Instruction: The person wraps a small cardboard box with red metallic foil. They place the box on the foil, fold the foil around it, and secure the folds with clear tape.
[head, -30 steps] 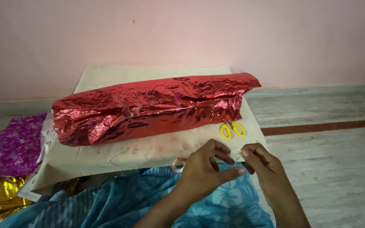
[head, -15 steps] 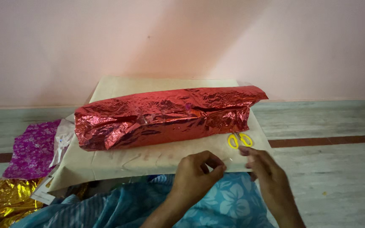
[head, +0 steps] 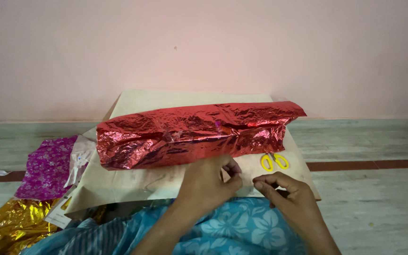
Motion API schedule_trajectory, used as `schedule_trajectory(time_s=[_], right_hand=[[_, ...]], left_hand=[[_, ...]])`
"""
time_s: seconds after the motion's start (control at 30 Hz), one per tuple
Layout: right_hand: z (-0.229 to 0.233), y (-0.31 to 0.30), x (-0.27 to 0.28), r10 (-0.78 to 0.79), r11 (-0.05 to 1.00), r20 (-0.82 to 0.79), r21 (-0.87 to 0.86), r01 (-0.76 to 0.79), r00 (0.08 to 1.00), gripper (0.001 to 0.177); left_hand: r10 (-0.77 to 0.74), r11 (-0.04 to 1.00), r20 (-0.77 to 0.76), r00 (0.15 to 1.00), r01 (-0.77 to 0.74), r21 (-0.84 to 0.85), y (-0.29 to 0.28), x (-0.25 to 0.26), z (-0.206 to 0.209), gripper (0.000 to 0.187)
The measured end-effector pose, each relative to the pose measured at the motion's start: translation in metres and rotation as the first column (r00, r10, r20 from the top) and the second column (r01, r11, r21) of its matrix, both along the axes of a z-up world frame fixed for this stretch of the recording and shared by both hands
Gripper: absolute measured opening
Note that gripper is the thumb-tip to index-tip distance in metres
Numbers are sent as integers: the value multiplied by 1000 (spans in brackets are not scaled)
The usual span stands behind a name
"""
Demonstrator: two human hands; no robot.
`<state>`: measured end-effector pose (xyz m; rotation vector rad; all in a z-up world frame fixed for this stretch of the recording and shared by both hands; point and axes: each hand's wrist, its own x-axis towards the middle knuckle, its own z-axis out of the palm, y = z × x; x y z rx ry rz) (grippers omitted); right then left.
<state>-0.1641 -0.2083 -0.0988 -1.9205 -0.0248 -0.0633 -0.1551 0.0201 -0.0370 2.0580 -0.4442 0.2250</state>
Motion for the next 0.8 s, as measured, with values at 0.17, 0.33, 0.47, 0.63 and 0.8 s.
schedule_trajectory(time_s=[0.17, 0.33, 0.47, 0.63, 0.8], right_hand=[[20, 12, 2, 6, 995, 43, 97, -10, 999, 43], [35, 21, 7, 133, 988, 102, 62, -139, 986, 59], [27, 23, 16, 172, 981, 108, 69, -180, 979, 43], [12, 18, 23, 68, 998, -3, 4, -68, 998, 23], [18, 21, 34, -2, 1000, 134, -13, 4, 991, 22]], left_hand=[[-60, 991, -246, 967, 86, 98, 11, 8, 18, 21], [-73, 992, -116, 991, 84, 97, 10, 11, 17, 23], [-87, 987, -89, 992, 97, 124, 8, 15, 11, 23], [-82, 991, -72, 994, 89, 97, 11, 19, 9, 23], [-93, 988, -8, 996, 94, 119, 12, 30, 20, 28]])
